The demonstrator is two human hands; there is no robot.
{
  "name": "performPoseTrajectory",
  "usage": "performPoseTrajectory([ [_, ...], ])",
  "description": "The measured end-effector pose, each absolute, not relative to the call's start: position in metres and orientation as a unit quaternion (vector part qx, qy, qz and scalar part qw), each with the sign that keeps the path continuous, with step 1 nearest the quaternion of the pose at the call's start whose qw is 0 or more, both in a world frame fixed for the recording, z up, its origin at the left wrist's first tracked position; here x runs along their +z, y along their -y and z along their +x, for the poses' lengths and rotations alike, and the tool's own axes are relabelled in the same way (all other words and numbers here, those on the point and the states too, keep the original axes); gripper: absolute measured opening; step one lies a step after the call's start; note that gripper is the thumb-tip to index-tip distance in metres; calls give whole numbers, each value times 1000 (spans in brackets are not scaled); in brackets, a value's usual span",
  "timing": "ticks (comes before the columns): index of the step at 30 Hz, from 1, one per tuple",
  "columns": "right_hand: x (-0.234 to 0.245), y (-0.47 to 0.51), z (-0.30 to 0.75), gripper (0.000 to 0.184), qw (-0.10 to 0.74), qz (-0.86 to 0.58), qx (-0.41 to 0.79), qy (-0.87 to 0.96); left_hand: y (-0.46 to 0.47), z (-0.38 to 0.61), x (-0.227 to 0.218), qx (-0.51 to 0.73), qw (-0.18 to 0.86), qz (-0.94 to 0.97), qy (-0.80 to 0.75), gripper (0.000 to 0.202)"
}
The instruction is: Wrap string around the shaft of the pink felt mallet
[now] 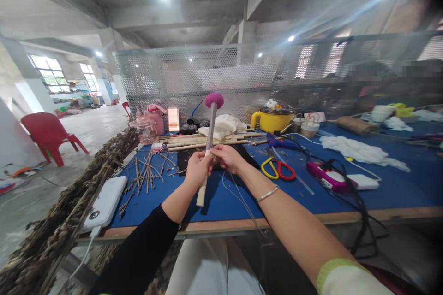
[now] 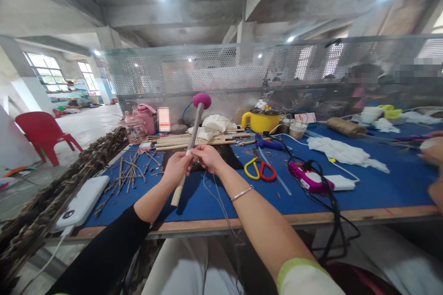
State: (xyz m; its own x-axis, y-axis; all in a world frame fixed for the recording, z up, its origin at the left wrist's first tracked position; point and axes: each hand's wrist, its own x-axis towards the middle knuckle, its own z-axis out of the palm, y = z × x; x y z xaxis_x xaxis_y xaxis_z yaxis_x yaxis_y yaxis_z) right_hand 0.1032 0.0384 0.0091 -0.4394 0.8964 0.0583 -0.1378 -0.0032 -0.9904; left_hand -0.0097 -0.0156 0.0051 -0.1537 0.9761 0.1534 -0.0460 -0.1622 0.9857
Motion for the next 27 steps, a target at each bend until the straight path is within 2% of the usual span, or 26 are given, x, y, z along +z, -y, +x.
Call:
performPoseTrajectory([
  [5,9,-36,104,25,367,-285,675,573,16,-7,6,606,465,468,-444,27],
  [13,2,-45,106,27,364,-241,696,570,18,-4,-3,576,496,480,-439,25],
  [15,0,-46,105,26,383,-275,669,575,18,-5,-7,560,443,498,-493,26],
  [18,0,-45,103,24,394,-339,627,580,18,-7,-11,557,282,549,-556,39],
  [20,1,-44,103,24,395,-355,612,586,19,-9,-11,550,219,578,-562,40],
  [22,3,-43,105,25,390,-336,623,588,19,-10,-9,542,236,581,-559,33],
  [27,4,-44,112,28,337,-244,707,572,21,-5,0,575,381,507,-517,31],
])
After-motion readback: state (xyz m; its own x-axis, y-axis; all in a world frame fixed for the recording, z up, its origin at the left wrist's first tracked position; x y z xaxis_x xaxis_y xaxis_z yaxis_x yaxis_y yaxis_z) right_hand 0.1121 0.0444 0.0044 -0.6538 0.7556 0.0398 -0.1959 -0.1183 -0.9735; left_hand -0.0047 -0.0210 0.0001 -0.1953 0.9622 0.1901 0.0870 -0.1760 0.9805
